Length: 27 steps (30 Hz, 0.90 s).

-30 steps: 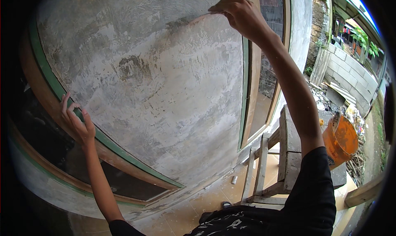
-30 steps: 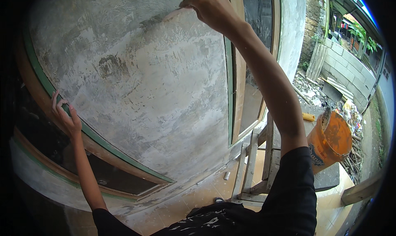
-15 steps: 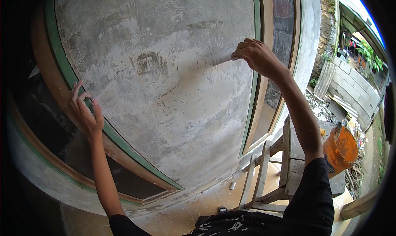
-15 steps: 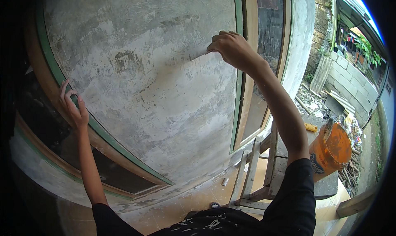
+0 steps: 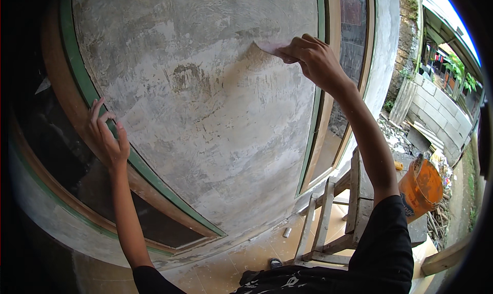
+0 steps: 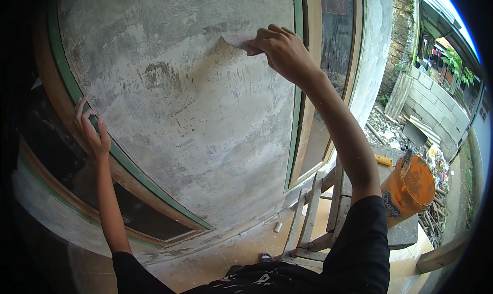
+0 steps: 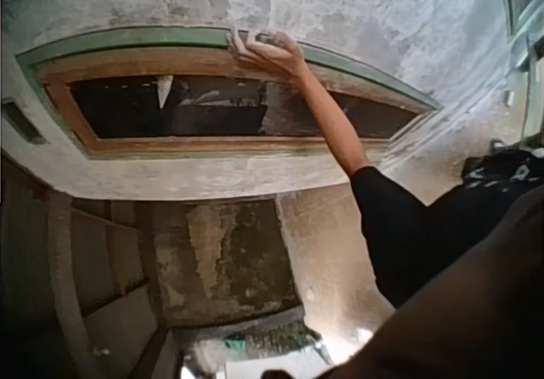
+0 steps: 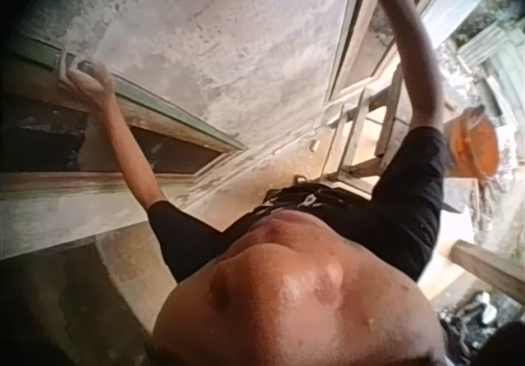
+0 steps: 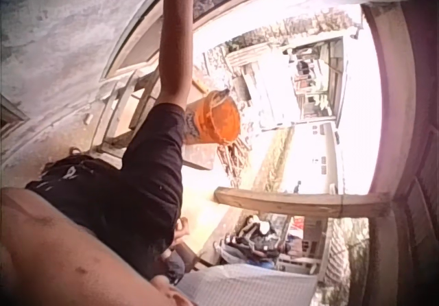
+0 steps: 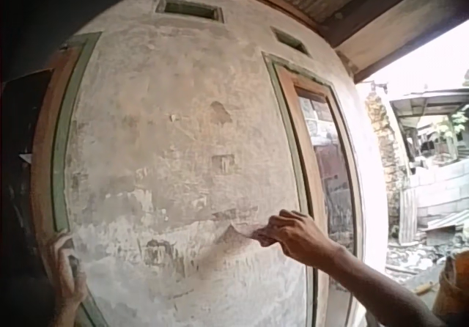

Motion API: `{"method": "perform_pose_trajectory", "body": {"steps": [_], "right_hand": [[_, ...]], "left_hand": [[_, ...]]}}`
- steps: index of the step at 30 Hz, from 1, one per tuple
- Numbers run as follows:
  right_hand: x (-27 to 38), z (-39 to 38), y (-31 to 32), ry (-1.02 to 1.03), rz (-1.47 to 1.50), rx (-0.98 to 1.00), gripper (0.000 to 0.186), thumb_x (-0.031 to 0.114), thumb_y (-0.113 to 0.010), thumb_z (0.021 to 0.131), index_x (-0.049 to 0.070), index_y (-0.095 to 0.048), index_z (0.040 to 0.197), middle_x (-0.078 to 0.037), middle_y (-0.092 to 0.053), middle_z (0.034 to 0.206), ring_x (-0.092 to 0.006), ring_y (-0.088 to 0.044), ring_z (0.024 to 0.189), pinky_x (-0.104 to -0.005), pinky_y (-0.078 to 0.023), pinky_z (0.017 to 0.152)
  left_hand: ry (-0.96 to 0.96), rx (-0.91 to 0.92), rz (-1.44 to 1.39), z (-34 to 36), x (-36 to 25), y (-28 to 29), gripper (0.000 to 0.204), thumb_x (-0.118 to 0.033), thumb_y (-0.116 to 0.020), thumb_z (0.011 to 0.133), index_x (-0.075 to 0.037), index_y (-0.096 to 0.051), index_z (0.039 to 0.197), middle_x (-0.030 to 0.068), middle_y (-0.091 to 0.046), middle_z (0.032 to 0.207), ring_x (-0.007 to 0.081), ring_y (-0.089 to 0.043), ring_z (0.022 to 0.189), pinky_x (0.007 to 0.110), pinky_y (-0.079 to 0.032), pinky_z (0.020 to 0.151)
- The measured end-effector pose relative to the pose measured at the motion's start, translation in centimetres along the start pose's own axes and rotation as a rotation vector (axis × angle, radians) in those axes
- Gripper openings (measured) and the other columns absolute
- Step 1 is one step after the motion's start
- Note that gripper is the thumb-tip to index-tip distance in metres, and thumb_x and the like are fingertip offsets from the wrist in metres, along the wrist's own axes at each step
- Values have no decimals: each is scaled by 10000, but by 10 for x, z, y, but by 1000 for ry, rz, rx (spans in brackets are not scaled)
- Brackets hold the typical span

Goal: The person applies putty from a bucket to a wall surface near a window frame using a putty knife.

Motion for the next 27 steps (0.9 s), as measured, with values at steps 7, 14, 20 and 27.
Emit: {"method": "perform_pose_trajectory", "body": {"steps": [7,14,20,27], "right_hand": [[-27,1,-11,-37,199,201,225,-37,-637,857,89,-734,1016,-62,-723,973,-212,-673,956,-353,-578,859],[-41,88,37,51,26,-434,274,-51,-652,846,89,-719,1072,-79,-704,1042,-220,-667,978,-319,-589,857],[-41,146,43,110,139,-362,321,-130,-563,782,2,-708,1036,-179,-693,1012,-349,-635,983,-423,-521,830],[-28,105,9,199,-116,-206,254,-63,-667,822,75,-722,1028,-74,-687,937,-213,-652,937,-331,-576,892]], "left_hand": [[2,-28,7,-1,0,-3,306,-311,-417,1000,-20,-506,972,179,-516,1346,417,-458,1288,523,-348,1055],[8,-8,51,-1,3,-1,257,-249,-402,1011,-18,-508,971,174,-511,1350,420,-465,1282,525,-354,1048],[7,12,90,1,-2,3,234,-226,-408,1003,-18,-509,971,167,-511,1351,413,-468,1280,523,-356,1046],[22,6,105,3,-4,1,226,-245,-413,995,-47,-518,962,145,-527,1340,400,-479,1273,510,-364,1041]]}}
Point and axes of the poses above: each hand's wrist, its own z-axis towards the middle knuckle, its own y-axis out of the back of the hand, x = y × z, the point moved 3 cm from there along z, towards the middle knuckle
